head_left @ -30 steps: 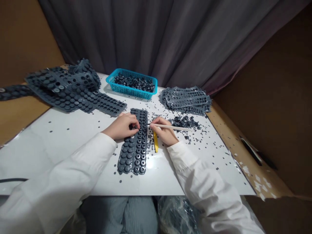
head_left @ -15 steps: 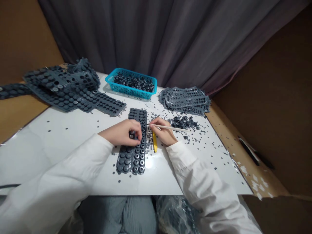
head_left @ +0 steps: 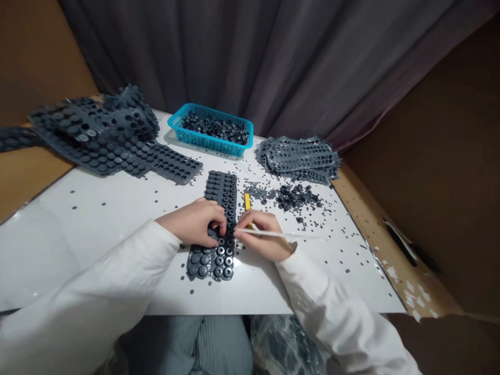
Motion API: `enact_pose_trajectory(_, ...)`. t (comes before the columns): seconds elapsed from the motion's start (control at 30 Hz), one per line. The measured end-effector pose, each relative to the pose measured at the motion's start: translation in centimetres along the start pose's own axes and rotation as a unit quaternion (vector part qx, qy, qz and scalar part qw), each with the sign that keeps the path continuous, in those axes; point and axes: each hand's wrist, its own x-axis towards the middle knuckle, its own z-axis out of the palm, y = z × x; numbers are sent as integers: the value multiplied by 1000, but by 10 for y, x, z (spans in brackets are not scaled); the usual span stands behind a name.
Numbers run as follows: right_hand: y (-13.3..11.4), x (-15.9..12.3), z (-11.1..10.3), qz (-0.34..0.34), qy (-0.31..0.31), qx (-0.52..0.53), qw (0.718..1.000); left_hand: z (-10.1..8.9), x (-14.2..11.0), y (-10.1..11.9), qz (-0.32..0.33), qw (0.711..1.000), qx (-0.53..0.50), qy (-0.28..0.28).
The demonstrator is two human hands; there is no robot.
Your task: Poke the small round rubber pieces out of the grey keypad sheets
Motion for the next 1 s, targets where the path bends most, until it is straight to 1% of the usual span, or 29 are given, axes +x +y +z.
enact_pose_trajectory(0.07,-4,-12,7,-33,-41,-2,999,1,0,0,-4,1000,1,-4)
enact_pose_trajectory(0.13,-5,-20,13,-54,-55,-6,997,2,1,0,-4,1000,-1,-10)
enact_pose_trajectory(0.2,-3,-23,16,-45,-51,-6,998,2,2,-1,-3,1000,-5,-15)
enact_pose_trajectory(0.33,-2,-24,16,-5,-46,-11,999,3,3,-3,5,1000,-10,-13)
enact_pose_trajectory(0.47,-1,-25,16,10,-30,-1,1000,5,3,-5,6,1000,-8,-5)
enact_pose_trajectory(0.6,1,-26,17,25,-19,0,1000,4,4,-4,-5,1000,-9,-15)
enact_pose_trajectory(0.9,1,-26,16,32,-26,-9,999,2,4,-3,-12,999,-8,-30)
enact_pose_trajectory(1.0,0,-25,16,24,-29,-15,999,3,4,-3,-13,999,-7,-33)
